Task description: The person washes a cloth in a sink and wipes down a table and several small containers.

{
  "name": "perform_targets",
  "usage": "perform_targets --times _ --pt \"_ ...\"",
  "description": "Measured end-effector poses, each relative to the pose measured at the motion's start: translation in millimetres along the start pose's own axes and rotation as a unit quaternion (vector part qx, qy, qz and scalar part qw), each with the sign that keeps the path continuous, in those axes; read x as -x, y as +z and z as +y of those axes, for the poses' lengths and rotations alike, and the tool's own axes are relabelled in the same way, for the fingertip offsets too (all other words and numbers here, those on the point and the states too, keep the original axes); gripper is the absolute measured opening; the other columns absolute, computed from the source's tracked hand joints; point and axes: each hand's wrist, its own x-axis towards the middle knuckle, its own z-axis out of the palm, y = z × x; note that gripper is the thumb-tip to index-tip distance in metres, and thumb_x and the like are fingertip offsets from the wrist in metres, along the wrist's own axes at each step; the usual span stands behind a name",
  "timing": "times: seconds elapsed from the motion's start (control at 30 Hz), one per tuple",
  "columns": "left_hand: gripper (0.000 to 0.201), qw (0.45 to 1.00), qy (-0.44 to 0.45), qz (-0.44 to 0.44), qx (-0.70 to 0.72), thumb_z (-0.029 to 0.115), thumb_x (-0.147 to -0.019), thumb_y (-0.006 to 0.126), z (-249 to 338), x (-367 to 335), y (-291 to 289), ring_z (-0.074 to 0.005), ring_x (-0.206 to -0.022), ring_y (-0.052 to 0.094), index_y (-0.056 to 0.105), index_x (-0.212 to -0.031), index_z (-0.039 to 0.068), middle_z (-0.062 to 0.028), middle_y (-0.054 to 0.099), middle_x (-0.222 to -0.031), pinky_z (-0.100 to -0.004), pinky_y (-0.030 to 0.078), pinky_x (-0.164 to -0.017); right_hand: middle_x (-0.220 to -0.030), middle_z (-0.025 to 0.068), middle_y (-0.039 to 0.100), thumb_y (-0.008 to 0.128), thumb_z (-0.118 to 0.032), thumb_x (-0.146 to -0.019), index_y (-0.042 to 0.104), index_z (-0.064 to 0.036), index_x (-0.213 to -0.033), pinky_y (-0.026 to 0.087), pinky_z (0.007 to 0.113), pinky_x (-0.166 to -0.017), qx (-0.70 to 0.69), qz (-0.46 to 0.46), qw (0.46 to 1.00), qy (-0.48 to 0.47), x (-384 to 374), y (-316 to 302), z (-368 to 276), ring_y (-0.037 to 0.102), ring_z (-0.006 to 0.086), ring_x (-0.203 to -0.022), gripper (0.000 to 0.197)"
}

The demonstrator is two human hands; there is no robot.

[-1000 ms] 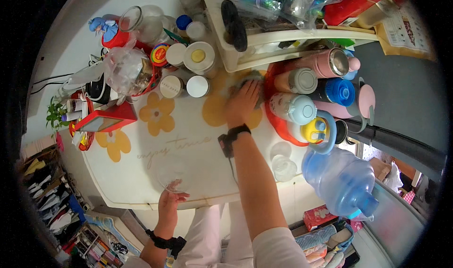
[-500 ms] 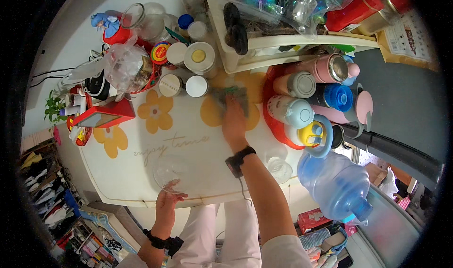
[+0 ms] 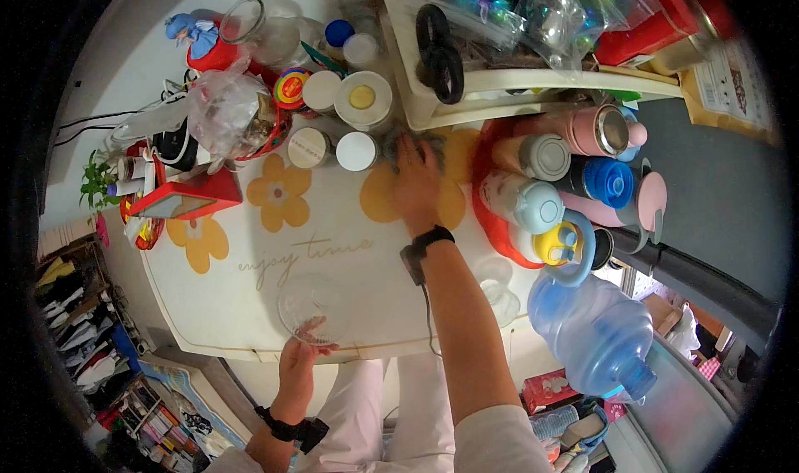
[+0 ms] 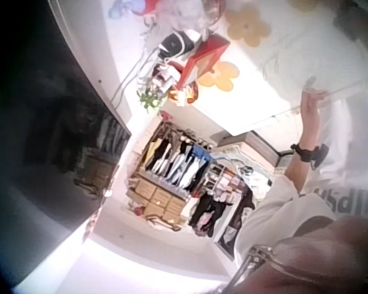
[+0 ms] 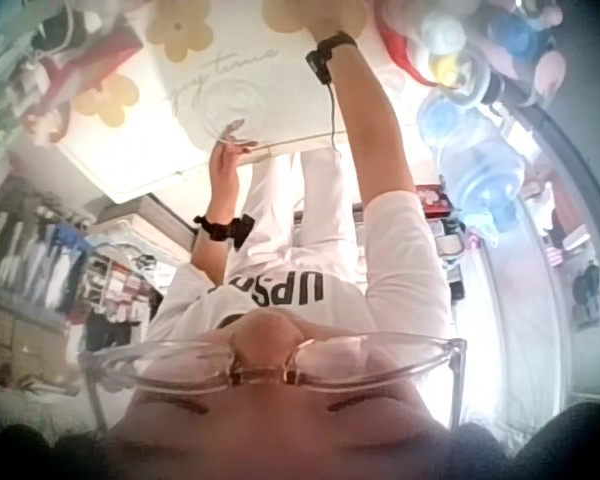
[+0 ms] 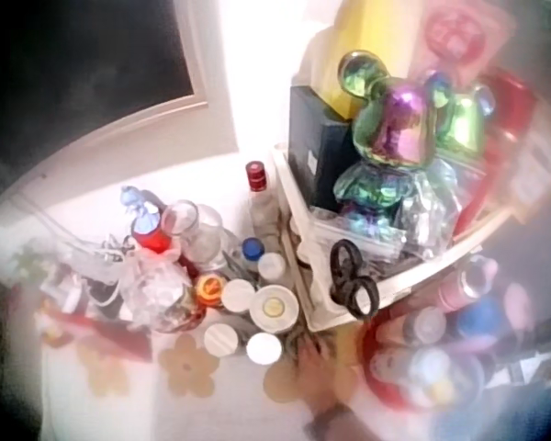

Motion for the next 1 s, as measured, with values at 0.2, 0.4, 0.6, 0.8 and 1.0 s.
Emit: perform_targets --times 0.2,0.4,0.6,0.8,1.0 --pt "0.044 0.999 0.033 -0.014 -0.026 0.033 -0.096 0.043 3.8 -4.4 -3.2 -0.0173 -0.089 0.06 0.044 -0.124 0.0 -0.0103 0.05 -0.126 -0.0298 0.045 -0.079 -0.123 0.0071 0.053 0.048 -0.002 -0.077 0.051 -0.0048 -0.12 0.038 0.039 -0.096 -0.07 -0.014 0.997 0.02 32.9 -0.3 15.3 0.044 0.0336 -0.114 0.043" --pt "0.044 1.0 -0.008 0.014 -0.006 0.034 -0.096 0.043 1.3 -2.6 -4.4 -0.017 -0.089 0.06 0.043 -0.126 0.002 -0.0098 0.047 -0.13 -0.0298 0.045 -0.078 -0.111 0.0177 0.056 0.046 0.001 -0.076 0.053 -0.0026 -0.115 0.038 0.041 -0.094 -0.236 -0.146 0.955 -0.103 111.4 -14.0 -12.9 0.047 0.0365 -0.108 0.039" --pt "0.049 1.0 -0.016 0.017 0.02 0.039 -0.094 0.045 0.9 -4.1 7.0 -0.017 -0.089 0.06 0.042 -0.127 0.002 -0.0091 0.048 -0.129 -0.0289 0.045 -0.077 -0.118 0.0195 0.054 0.046 -0.007 -0.083 0.048 -0.002 -0.12 0.038 0.044 -0.09 -0.301 0.113 0.932 0.167 62.5 -26.2 13.7 0.047 0.0371 -0.109 0.037" --pt "0.041 1.0 -0.004 0.019 0.022 0.033 -0.096 0.042 -1.7 -2.3 7.6 -0.0162 -0.088 0.061 0.048 -0.121 0.001 -0.0102 0.05 -0.128 -0.0271 0.043 -0.077 -0.12 0.0179 0.052 0.042 -0.011 -0.087 0.048 -0.0014 -0.12 0.04 0.04 -0.09 -0.277 0.2 0.915 0.215 8.6 -47.4 1.7 0.048 0.0343 -0.112 0.034" --pt "0.043 1.0 -0.025 0.009 -0.01 0.031 -0.096 0.042 11.7 -4.0 7.2 -0.0168 -0.09 0.06 0.042 -0.127 0.0 -0.0088 0.05 -0.127 -0.0291 0.044 -0.079 -0.119 0.0142 0.054 0.048 -0.012 -0.085 0.051 -0.0005 -0.12 0.038 0.038 -0.096 0.042 0.013 0.996 -0.073 9.3 -8.9 31.3 0.048 0.0318 -0.113 0.037"
